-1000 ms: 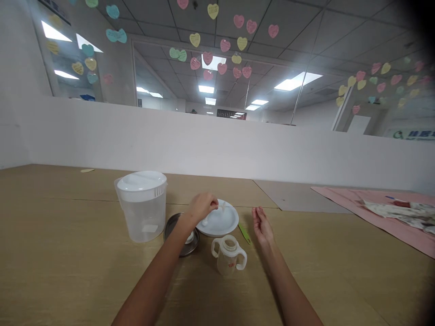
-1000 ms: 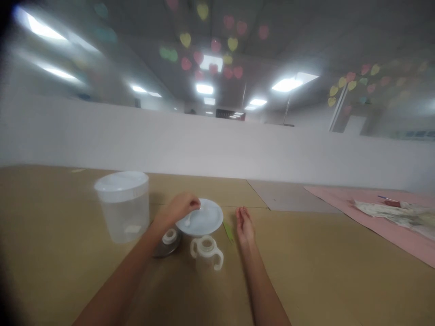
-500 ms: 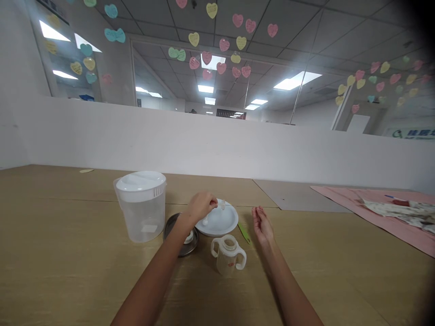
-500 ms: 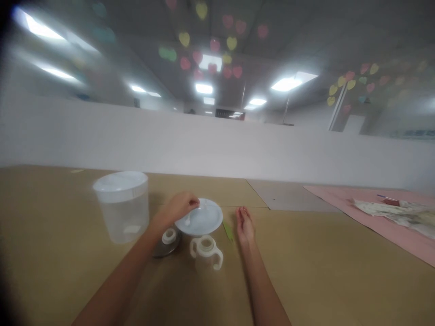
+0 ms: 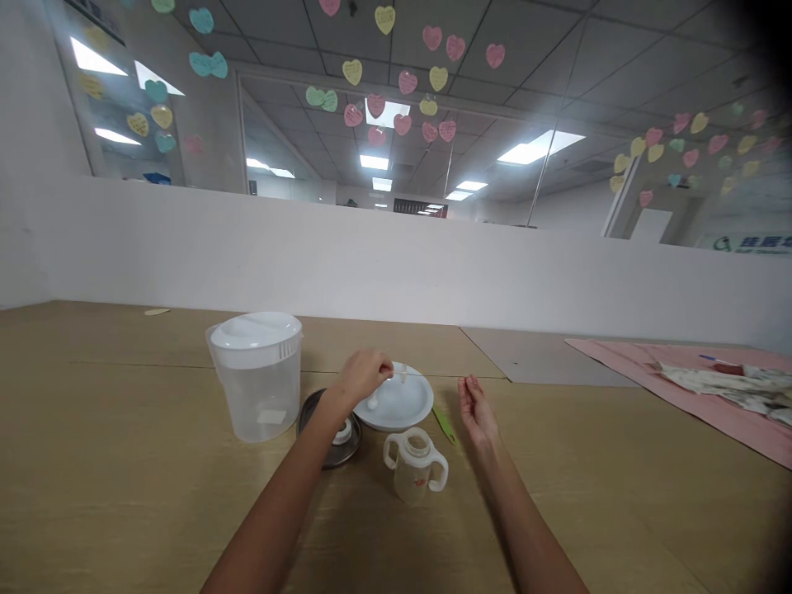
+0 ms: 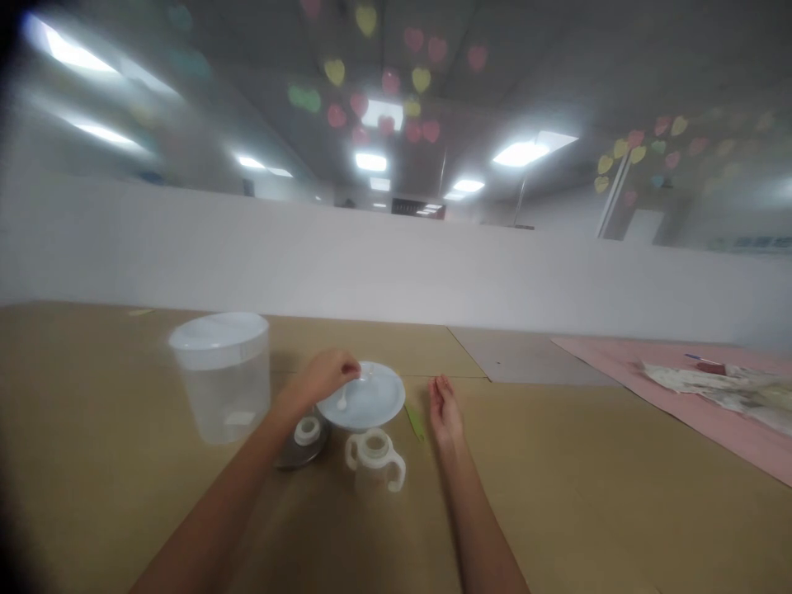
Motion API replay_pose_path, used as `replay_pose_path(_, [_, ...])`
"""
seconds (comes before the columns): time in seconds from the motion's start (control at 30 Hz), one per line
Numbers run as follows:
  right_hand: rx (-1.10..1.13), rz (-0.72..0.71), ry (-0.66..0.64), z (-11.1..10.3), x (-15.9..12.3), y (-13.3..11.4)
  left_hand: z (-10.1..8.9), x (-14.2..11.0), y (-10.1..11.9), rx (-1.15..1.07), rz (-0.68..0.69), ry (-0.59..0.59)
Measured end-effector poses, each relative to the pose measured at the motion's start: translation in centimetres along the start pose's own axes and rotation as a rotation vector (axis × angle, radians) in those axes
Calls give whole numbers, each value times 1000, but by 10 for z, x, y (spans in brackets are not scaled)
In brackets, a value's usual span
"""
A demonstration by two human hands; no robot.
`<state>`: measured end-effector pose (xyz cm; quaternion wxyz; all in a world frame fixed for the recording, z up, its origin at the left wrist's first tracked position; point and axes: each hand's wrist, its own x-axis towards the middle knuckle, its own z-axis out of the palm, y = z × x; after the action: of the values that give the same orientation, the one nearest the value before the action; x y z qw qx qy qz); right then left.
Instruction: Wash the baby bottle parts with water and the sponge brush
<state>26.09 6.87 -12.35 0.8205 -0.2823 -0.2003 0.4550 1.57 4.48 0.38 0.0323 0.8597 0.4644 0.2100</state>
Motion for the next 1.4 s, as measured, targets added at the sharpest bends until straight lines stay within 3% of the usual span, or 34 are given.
replay_pose_path(0.4, [135,67,25,6,-5,-5,1,0,1,-19,29,17])
replay_pose_path(1.17, [162,105,38,12,-11,-11,-1,1,-3,-39,1,-2])
replay_pose_path(1.4, [81,46,23,11,-10,-10,0,0,-2,-43,-12,-15])
